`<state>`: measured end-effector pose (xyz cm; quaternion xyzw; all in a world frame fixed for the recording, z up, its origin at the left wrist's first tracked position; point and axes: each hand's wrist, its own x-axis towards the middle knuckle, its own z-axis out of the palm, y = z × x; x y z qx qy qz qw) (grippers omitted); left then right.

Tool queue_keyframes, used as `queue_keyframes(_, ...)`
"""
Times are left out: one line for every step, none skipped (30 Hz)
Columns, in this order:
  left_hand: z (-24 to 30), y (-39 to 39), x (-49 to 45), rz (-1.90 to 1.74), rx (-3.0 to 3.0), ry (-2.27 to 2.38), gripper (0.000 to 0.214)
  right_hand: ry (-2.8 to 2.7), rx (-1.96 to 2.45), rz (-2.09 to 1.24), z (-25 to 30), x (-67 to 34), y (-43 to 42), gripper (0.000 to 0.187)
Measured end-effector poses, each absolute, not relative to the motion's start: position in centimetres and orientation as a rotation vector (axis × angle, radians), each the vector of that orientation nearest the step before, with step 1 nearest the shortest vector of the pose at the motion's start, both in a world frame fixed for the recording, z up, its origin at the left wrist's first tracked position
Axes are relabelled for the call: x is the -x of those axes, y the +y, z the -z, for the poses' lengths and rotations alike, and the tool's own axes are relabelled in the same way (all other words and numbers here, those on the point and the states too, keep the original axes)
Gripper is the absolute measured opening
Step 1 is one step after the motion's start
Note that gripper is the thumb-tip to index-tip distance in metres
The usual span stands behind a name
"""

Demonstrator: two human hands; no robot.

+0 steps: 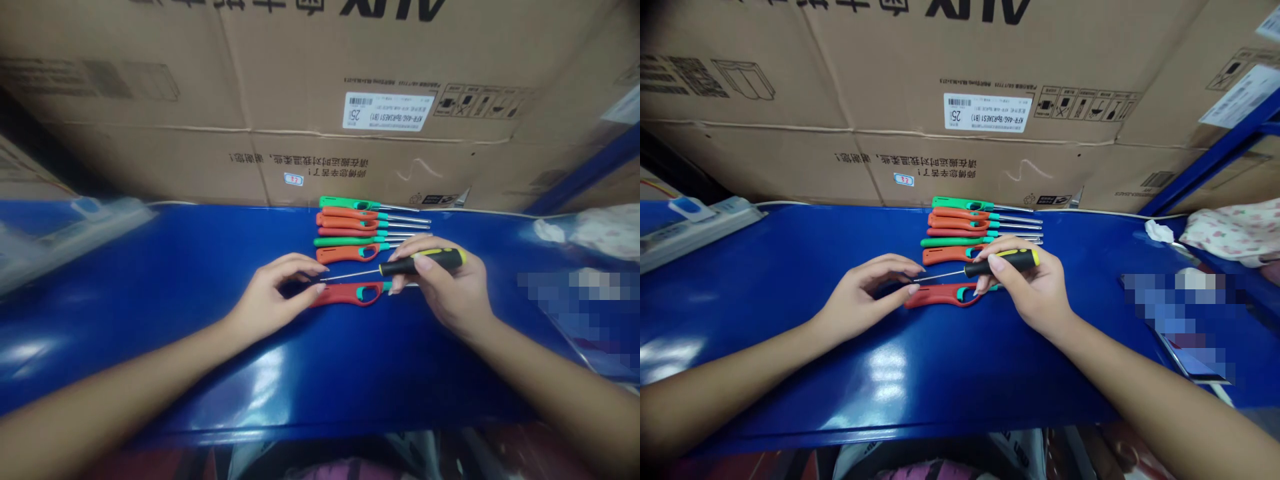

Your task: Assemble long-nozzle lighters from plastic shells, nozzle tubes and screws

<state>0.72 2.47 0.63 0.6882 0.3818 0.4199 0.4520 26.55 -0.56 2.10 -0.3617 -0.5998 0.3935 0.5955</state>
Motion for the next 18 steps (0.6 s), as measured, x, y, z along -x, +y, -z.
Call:
queue_keyframes(-0.63,2.36,-0.69,-1.038,-1.777,0.941,0.018,-1.396,0.842,-0.916,-2.08,-26.54,-0.57,0.011)
queue_keyframes(-0.64,2.26,-0.66,-1.03,-1.832,0.939,0.018,-1.401,0.842,-0.923,-2.07,-26.52,-0.59,0.01)
queue_keyframes(-0.64,2.18,-0.65,-1.021,-1.867,0.94,0.017,-1.406,0.838,-0.933,-2.06,-26.49,-0.62,0.01)
queue_keyframes(-0.64,2.13,-0.63,-1.023,-1.895,0.938,0.015,-1.412,0.83,-0.944,-2.05,-26.45,-0.65,0.01)
queue_keyframes(-0.62,2.11,-0.62,-1.029,-1.922,0.939,0.013,-1.419,0.82,-0.951,-2.05,-26.41,-0.68,0.01)
queue_keyframes(-0.6,2.12,-0.6,-1.035,-1.953,0.939,0.011,-1.428,0.811,-0.955,-2.04,-26.39,-0.71,0.01)
queue_keyframes(-0.56,2.15,-0.59,-1.038,-1.984,0.937,0.01,-1.437,0.804,-0.954,-2.04,-26.38,-0.73,0.01)
queue_keyframes(-0.52,2.19,-0.57,-1.038,-2.012,0.93,0.01,-1.447,0.798,-0.949,-2.05,-26.39,-0.74,0.01)
queue_keyframes(-0.47,2.23,-0.56,-1.033,-2.035,0.921,0.01,-1.453,0.794,-0.943,-2.05,-26.41,-0.74,0.011)
queue_keyframes(-0.41,2.26,-0.54,-1.026,-2.055,0.914,0.01,-1.459,0.792,-0.941,-2.07,-26.44,-0.73,0.011)
queue_keyframes(-0.35,2.28,-0.52,-1.016,-2.073,0.91,0.011,-1.465,0.791,-0.943,-2.09,-26.48,-0.72,0.011)
queue_keyframes(-0.28,2.29,-0.51,-1.008,-2.09,0.904,0.011,-1.472,0.79,-0.95,-2.13,-26.5,-0.7,0.011)
queue_keyframes(-0.21,2.29,-0.49,-0.999,-2.106,0.897,0.011,-1.477,0.791,-0.963,-2.18,-26.51,-0.69,0.011)
queue_keyframes(-0.14,2.28,-0.48,-0.989,-2.121,0.888,0.011,-1.479,0.795,-0.982,-2.24,-26.5,-0.7,0.011)
queue_keyframes(-0.07,2.28,-0.46,-0.976,-2.132,0.876,0.011,-1.478,0.803,-1.008,-2.31,-26.46,-0.74,0.011)
queue_keyframes(-0.01,2.26,-0.45,-0.96,-2.139,0.861,0.011,-1.475,0.81,-1.039,-2.39,-26.39,-0.79,0.013)
queue_keyframes(0.04,2.25,-0.44,-0.944,-2.143,0.841,0.011,-1.47,0.816,-1.072,-2.47,-26.31,-0.87,0.016)
queue_keyframes(0.07,2.24,-0.44,-0.928,-2.144,0.82,0.012,-1.466,0.819,-1.101,-2.56,-26.22,-0.96,0.02)
